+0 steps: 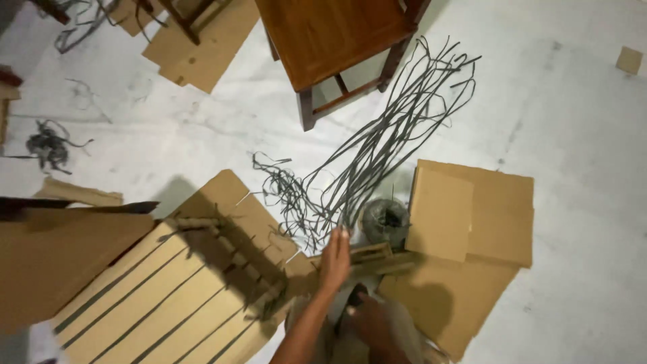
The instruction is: Wrapping chair components with cardboard and securing them with black plastic straps.
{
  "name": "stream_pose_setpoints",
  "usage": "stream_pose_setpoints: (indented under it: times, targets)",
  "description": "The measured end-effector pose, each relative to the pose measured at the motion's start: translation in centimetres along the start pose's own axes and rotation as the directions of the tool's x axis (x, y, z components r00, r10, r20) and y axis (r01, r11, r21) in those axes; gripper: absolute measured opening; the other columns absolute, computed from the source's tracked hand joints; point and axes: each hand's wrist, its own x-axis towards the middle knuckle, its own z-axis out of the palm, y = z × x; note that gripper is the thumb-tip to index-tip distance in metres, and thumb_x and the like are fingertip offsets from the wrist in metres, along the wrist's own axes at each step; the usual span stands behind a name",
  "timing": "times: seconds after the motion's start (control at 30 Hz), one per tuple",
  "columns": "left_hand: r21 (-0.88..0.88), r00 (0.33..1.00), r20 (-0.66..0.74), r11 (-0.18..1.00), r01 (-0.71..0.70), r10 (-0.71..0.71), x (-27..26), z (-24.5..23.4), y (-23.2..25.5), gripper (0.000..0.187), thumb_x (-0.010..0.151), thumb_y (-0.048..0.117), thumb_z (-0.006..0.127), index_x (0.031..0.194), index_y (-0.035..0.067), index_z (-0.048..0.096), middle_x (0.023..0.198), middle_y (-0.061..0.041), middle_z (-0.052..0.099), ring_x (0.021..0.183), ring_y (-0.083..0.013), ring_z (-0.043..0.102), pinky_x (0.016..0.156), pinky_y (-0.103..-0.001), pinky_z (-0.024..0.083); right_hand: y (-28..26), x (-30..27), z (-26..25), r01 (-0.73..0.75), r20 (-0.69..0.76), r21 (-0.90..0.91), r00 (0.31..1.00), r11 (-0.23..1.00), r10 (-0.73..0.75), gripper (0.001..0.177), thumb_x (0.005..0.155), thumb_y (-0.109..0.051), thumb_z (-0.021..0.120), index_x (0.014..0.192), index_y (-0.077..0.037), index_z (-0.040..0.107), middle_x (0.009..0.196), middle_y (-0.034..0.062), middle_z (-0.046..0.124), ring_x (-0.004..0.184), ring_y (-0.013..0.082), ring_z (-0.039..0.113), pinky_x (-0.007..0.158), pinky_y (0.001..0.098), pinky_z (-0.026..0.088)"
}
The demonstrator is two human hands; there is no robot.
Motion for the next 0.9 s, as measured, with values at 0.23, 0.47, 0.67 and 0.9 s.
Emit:
stream_pose_setpoints:
  times: [0.23, 0.47, 0.67, 0.9]
  targets:
    - [0.179, 0.928, 0.364, 0.984, 0.006, -0.072, -15.5, -7.5, 10.6, 0.029, 0.105, 0.036, 0.054, 0.108, 0.01, 0.066, 0.093, -0.024, 0.072, 0.091, -0.0473, 0.068, 0.073, -0.053, 0.054, -15.1, -5.9, -16.3, -0.266, 0.153, 0.821, 0.955, 0.506, 0.255, 0.036, 0.097, -0.039, 0.06, 0.115, -0.008, 0.06, 0.1, 0.0137, 0.067, 0.092, 0.0307, 0.064, 0.084, 0.044, 0.056]
    - [0.418, 0.875, 0.403, 0.905, 0.083, -0.267, -26.5, -15.0, 12.4, 0.033, 0.1, 0.037, 0.056, 0.125, 0.017, 0.063, 0.089, -0.024, 0.072, 0.084, -0.0487, 0.067, 0.069, -0.059, 0.049, -18.3, -5.7, -18.0, -0.43, 0.402, 0.903, 0.845, 0.0, 0.352, 0.026, 0.105, -0.032, 0.056, 0.102, -0.007, 0.062, 0.067, 0.0009, 0.047, 0.058, 0.0165, 0.046, 0.057, 0.0368, 0.048]
    - [0.541, 0.697, 0.2, 0.516, -0.664, 0.688, -33.4, -20.9, 11.8, 0.026, 0.117, 0.011, 0.052, 0.135, -0.004, 0.064, 0.111, -0.03, 0.079, 0.085, -0.0387, 0.071, 0.068, -0.046, 0.056, -23.3, -6.5, -20.4, -0.304, 0.32, 0.947, 0.873, -0.102, 0.368, 0.02, 0.103, -0.032, 0.053, 0.099, -0.015, 0.062, 0.06, -0.0067, 0.031, 0.046, 0.0078, 0.026, 0.041, 0.0268, 0.023]
    - [0.126, 0.927, 0.161, 0.939, 0.32, -0.338, -36.8, -22.9, 11.0, 0.034, 0.104, 0.037, 0.053, 0.117, 0.008, 0.066, 0.097, -0.021, 0.071, 0.089, -0.0388, 0.069, 0.077, -0.047, 0.051, -32.5, -8.5, -25.2, -0.164, 0.131, 0.981, 0.954, 0.107, 0.269, 0.02, 0.109, -0.03, 0.047, 0.102, -0.013, 0.055, 0.062, -0.0062, 0.032, 0.048, 0.008, 0.028, 0.042, 0.0286, 0.025]
